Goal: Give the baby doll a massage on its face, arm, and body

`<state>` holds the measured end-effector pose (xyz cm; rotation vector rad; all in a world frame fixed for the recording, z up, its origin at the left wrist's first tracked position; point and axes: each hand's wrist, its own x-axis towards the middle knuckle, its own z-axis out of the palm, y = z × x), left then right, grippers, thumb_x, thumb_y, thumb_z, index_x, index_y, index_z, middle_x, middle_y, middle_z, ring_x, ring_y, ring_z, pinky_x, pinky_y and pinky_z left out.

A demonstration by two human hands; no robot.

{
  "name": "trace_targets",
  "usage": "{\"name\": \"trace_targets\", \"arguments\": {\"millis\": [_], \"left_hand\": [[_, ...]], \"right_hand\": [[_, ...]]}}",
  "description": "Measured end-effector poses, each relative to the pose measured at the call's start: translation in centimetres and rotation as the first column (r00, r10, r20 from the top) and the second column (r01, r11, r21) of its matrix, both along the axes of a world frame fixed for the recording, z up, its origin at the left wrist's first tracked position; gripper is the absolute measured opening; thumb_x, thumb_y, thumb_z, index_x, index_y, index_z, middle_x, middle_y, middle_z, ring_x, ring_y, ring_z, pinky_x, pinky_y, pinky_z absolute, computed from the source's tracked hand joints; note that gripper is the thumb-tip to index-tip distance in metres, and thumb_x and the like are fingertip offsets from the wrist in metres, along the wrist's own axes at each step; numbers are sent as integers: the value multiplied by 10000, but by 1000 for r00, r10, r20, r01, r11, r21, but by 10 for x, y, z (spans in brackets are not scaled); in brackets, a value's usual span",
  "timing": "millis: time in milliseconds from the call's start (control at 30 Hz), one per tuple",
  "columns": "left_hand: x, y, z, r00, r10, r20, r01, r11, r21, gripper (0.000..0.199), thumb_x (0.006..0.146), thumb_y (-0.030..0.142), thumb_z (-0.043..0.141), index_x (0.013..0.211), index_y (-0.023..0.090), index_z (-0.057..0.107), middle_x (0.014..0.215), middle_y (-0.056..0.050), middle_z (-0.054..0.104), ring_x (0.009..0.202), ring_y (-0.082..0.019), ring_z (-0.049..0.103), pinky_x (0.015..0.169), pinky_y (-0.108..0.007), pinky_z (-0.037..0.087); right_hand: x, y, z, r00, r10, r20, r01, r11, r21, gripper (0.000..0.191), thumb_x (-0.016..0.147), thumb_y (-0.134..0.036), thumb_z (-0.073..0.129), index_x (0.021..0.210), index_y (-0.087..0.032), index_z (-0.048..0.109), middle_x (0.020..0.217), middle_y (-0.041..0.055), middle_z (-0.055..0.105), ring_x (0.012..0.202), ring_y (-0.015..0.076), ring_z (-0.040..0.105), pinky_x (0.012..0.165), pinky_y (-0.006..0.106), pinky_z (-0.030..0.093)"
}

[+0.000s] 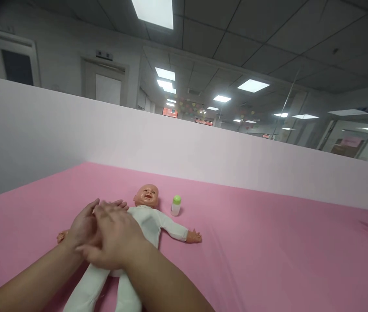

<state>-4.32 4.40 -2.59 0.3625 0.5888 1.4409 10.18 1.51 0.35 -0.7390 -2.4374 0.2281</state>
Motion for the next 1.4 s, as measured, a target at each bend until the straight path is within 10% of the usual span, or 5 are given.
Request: {"name": "trace_targets", "arguments": {"millis": [267, 567, 900, 1400], "left_hand": [[-17, 0, 7, 1000, -5, -5, 5, 1000, -29, 692, 978, 627, 498, 1366, 75, 648, 1299, -276, 691, 1261, -390, 674, 1039, -544, 580], [-25, 3, 7, 999, 47, 15, -48, 997, 67, 716, 965, 684, 485, 1381, 125, 647, 1372, -250, 660, 1326, -368, 634, 1074, -517, 561], [-2, -19, 17, 983, -175, 52, 175, 985, 5, 831, 973, 701, 481, 1495, 57, 540, 1447, -294, 602, 1377, -402, 585, 1117, -570, 512], [-11, -11, 12, 998, -25, 58, 22, 999, 49, 764, 975, 638, 528, 1507, 91, 539, 1491, -287, 573, 1377, -381, 593, 1111, -545, 523]], "right_hand": [[-5, -1, -9, 989, -30, 147, 44, 995, -93, 953, 969, -699, 624, 1641, -82, 349, 1696, 213, 313, 1610, 354, 221, 1332, 550, 136], [-17, -46, 8, 984, 162, 69, -146, 970, -193, 1061, 941, -727, 650, 1706, -171, 169, 1743, 135, 236, 1620, 332, 190, 1330, 498, 199], [-8, -18, 2, 985, -32, 167, 63, 981, -182, 960, 1013, -692, 547, 1684, -86, 223, 1755, 159, 145, 1640, 320, 58, 1341, 524, 65], [-15, -55, 23, 993, 55, 106, -11, 927, -376, 1115, 936, -753, 618, 1701, -103, 134, 1760, 162, 131, 1635, 332, 95, 1330, 490, 161]]}}
